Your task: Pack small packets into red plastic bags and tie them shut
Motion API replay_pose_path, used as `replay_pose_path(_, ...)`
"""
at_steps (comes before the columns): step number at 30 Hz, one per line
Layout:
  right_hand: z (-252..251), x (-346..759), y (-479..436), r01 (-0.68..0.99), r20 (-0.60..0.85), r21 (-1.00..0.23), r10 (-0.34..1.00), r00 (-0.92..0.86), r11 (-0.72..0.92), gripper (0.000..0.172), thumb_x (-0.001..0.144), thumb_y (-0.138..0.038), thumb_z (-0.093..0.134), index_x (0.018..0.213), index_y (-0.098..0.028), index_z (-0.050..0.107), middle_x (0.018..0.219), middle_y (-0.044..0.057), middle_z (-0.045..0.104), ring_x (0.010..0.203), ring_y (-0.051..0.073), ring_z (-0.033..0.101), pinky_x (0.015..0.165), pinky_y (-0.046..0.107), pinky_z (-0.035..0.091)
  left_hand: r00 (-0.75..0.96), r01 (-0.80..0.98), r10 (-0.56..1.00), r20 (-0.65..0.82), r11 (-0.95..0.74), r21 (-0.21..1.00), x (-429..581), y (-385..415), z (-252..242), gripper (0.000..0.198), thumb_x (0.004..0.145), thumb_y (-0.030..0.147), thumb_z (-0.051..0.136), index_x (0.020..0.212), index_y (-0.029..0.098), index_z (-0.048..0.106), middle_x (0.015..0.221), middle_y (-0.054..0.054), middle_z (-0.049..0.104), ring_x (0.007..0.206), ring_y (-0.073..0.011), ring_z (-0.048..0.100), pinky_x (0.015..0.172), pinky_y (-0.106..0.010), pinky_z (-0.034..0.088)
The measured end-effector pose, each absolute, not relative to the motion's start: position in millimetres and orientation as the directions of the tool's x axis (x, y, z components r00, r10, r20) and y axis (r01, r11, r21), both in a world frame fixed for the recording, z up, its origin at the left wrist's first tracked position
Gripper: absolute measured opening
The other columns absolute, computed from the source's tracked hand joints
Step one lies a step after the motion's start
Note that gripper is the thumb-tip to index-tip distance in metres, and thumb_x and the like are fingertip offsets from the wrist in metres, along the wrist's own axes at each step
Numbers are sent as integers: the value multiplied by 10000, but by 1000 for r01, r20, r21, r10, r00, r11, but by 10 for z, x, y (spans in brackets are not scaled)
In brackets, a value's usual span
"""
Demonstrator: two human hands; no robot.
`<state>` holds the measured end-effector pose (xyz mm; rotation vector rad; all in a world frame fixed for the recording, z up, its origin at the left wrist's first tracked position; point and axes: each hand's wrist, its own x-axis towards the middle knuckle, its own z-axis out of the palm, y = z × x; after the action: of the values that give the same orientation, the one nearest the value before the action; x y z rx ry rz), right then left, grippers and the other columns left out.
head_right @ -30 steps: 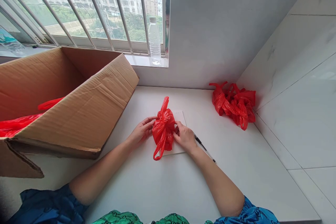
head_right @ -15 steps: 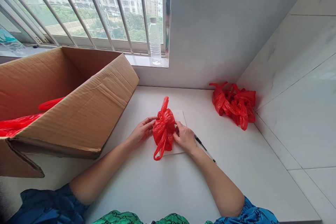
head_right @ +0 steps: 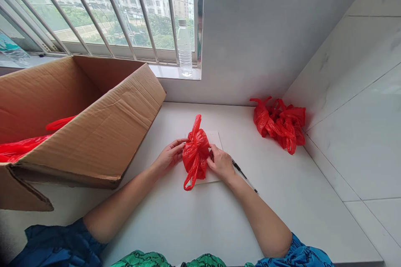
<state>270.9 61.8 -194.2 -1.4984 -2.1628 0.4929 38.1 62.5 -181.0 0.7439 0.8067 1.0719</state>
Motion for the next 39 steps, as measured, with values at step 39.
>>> replay_pose_path(39,-1924,2693,594,764,194,-531,930,-311,366,280,888,-274,484,1149,-234,576,770,-14,668,665,164,597,608,247,399,228,-421,957,-181,264,868,414,612,-1815,391,866,455,679,1166,210,631,937,-37,668,792,-135,632,767,-270,511)
